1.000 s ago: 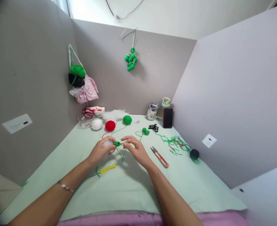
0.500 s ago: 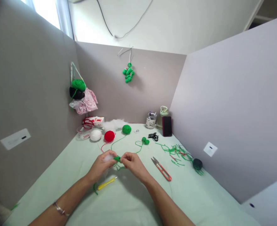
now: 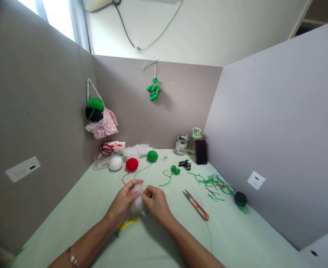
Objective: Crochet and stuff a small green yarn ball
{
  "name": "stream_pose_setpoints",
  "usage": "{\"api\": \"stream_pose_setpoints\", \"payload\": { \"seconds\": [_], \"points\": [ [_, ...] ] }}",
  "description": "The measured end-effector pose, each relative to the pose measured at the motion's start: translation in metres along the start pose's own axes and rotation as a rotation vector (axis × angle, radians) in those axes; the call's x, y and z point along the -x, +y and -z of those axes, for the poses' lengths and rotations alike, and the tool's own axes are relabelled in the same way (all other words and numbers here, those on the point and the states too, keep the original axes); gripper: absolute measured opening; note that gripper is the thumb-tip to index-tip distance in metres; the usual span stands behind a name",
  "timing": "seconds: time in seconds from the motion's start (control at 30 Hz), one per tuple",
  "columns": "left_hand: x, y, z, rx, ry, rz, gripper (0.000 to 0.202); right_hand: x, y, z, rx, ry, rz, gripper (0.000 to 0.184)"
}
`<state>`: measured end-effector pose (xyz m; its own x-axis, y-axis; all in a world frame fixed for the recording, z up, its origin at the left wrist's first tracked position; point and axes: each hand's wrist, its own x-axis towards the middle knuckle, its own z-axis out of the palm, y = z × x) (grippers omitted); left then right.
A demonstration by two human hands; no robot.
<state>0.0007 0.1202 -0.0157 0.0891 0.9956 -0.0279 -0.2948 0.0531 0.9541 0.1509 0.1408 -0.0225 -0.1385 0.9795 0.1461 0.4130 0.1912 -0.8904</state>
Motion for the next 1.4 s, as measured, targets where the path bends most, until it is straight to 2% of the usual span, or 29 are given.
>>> {"api": "stream_pose_setpoints", "payload": {
  "seconds": [0.2,0.4,0.67,0.8,0.93,1.17,1.4],
  "points": [
    [-0.008,-0.013,0.006,-0.102,0.058,-0.057,0.026,-0.003,0.002,0.004,-0.055,0.049,0.013,0.018],
    [-0.009,-0.009,0.005,-0.11,-0.006,-0.06,0.04,-0.003,0.006,0.007,-0.051,0.083,0.016,0.02],
    [-0.011,-0.011,0.006,-0.188,-0.001,-0.116,0.028,-0.005,0.011,0.006,-0.039,0.064,0.037,0.023],
    [-0.013,-0.012,0.009,-0.196,0.029,-0.117,0.035,-0.002,0.01,0.007,0.007,0.05,0.08,0.024],
    [-0.014,-0.014,0.011,-0.206,-0.013,-0.079,0.04,0.001,0.01,0.011,0.084,0.009,0.141,0.017],
    [-0.014,-0.014,0.017,-0.283,-0.048,-0.091,0.029,0.004,0.005,0.016,0.177,-0.038,0.253,0.012],
    [-0.016,-0.02,0.021,-0.449,-0.018,-0.148,0.018,0.006,-0.001,0.016,0.171,-0.101,0.258,0.012]
  ]
}}
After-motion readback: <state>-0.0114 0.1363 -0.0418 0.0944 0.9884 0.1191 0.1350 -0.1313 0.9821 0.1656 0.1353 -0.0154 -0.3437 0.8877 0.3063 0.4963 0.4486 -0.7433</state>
